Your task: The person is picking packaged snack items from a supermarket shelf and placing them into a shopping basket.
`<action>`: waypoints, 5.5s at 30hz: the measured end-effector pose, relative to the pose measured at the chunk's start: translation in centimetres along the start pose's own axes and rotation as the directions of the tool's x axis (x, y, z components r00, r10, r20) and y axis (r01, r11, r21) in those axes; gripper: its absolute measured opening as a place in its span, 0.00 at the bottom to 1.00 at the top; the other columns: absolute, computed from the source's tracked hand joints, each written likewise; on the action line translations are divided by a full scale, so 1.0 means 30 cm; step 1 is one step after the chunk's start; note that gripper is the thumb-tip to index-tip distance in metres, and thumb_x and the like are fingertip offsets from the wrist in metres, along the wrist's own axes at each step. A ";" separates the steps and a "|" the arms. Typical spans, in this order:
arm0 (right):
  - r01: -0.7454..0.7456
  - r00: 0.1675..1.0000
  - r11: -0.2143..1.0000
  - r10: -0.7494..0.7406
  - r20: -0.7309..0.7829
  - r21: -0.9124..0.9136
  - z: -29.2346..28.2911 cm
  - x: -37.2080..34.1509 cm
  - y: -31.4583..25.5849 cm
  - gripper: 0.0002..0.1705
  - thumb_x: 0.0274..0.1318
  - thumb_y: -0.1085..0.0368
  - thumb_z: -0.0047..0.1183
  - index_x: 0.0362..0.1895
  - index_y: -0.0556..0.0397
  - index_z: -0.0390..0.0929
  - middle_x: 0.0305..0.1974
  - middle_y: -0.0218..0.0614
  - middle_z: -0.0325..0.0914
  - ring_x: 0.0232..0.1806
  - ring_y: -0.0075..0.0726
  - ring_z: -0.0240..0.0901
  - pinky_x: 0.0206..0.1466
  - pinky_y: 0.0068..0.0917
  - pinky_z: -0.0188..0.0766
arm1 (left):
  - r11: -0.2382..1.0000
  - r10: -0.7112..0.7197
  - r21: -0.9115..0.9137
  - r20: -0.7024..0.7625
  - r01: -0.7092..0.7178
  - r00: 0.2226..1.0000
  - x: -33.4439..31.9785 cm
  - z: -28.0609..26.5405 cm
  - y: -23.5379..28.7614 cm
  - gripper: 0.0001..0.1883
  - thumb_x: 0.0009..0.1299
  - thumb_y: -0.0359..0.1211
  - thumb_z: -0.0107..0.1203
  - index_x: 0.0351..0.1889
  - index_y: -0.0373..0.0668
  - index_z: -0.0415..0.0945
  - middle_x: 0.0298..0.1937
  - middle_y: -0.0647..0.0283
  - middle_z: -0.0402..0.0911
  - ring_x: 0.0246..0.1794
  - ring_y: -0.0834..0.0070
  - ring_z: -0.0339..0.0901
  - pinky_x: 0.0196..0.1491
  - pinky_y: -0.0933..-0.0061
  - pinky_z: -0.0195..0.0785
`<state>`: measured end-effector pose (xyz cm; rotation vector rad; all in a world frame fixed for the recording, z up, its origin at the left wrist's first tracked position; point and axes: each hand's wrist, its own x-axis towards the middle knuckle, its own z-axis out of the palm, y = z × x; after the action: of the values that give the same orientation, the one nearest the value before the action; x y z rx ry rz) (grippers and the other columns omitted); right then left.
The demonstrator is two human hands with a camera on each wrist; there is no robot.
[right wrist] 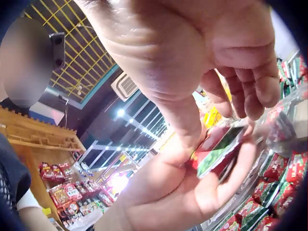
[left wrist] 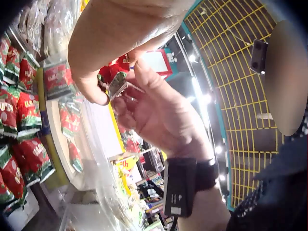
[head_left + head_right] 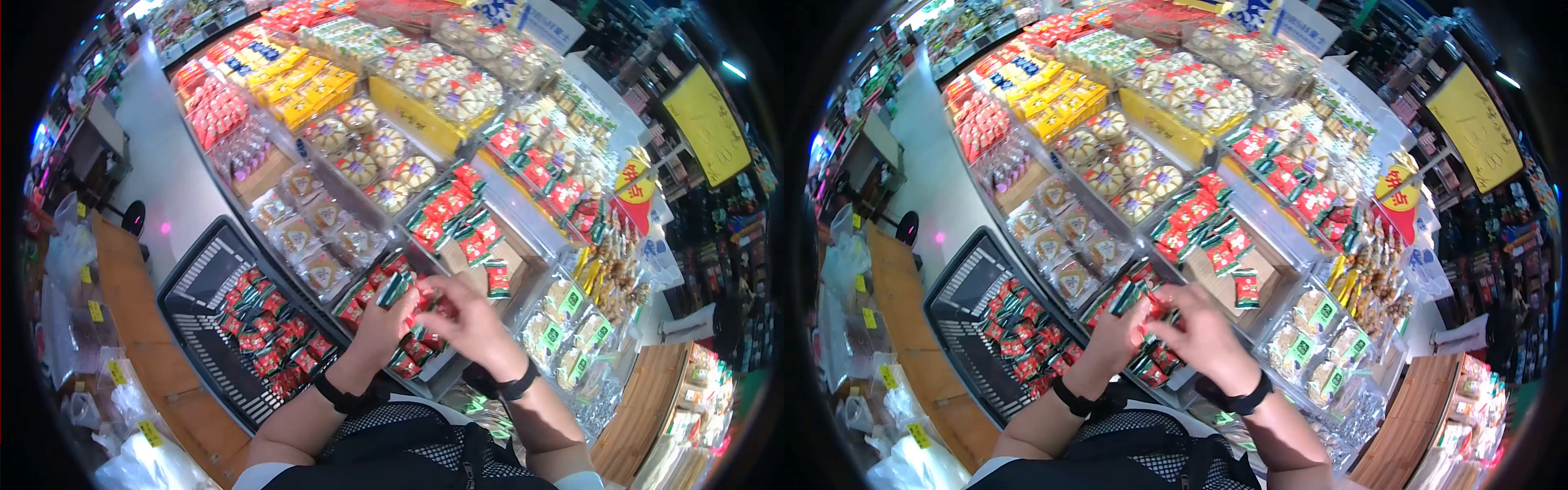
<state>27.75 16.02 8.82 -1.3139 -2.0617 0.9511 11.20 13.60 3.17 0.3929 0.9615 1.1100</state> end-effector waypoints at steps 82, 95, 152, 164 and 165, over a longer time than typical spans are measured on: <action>-0.127 0.985 0.829 0.042 0.165 0.544 -0.118 0.101 0.093 0.12 0.58 0.81 0.56 0.42 0.51 0.72 0.37 0.20 0.70 0.41 0.16 0.68 0.46 0.19 0.68 | 0.965 -0.018 -0.232 0.401 0.120 0.916 0.056 0.028 -0.004 0.22 0.81 0.39 0.43 0.67 0.36 0.62 0.64 0.56 0.72 0.62 0.67 0.73 0.66 0.57 0.67; -0.398 0.916 0.719 0.283 -0.283 -0.570 -0.166 0.268 0.494 0.32 0.41 0.61 0.69 0.54 0.56 0.77 0.49 0.51 0.80 0.53 0.55 0.76 0.56 0.44 0.73 | 0.981 -0.017 -0.184 0.199 0.054 0.980 0.013 -0.077 0.011 0.19 0.82 0.36 0.39 0.63 0.33 0.64 0.56 0.49 0.78 0.56 0.60 0.79 0.61 0.59 0.73; -0.254 0.867 0.964 0.190 -0.461 -0.083 0.029 -0.072 0.401 0.06 0.64 0.67 0.52 0.39 0.58 0.75 0.27 0.44 0.78 0.28 0.38 0.76 0.35 0.33 0.71 | 0.762 0.140 0.471 -0.789 0.444 0.598 -0.023 -1.545 -0.339 0.25 0.57 0.41 0.70 0.47 0.32 0.81 0.44 0.50 0.85 0.44 0.63 0.84 0.49 0.67 0.74; -0.369 0.832 0.891 0.190 -0.522 -0.263 0.038 -0.076 0.333 0.07 0.64 0.61 0.52 0.41 0.47 0.79 0.29 0.50 0.81 0.32 0.60 0.79 0.36 0.49 0.74 | 0.406 0.395 0.689 -0.724 0.600 0.565 -0.046 -1.272 -0.178 0.13 0.58 0.35 0.62 0.39 0.39 0.84 0.47 0.42 0.82 0.49 0.48 0.79 0.55 0.55 0.73; -0.401 0.831 0.880 0.232 -0.506 -0.256 0.038 -0.077 0.333 0.08 0.63 0.60 0.53 0.42 0.48 0.79 0.29 0.49 0.81 0.33 0.59 0.80 0.37 0.49 0.74 | 0.432 0.516 0.735 -0.677 0.523 0.524 -0.030 -1.291 -0.174 0.12 0.58 0.34 0.62 0.38 0.38 0.84 0.47 0.43 0.81 0.52 0.49 0.76 0.57 0.57 0.70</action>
<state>33.39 16.42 0.19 -1.9127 -1.7049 0.3287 -17.31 3.56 -21.63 0.7368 2.5876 0.5629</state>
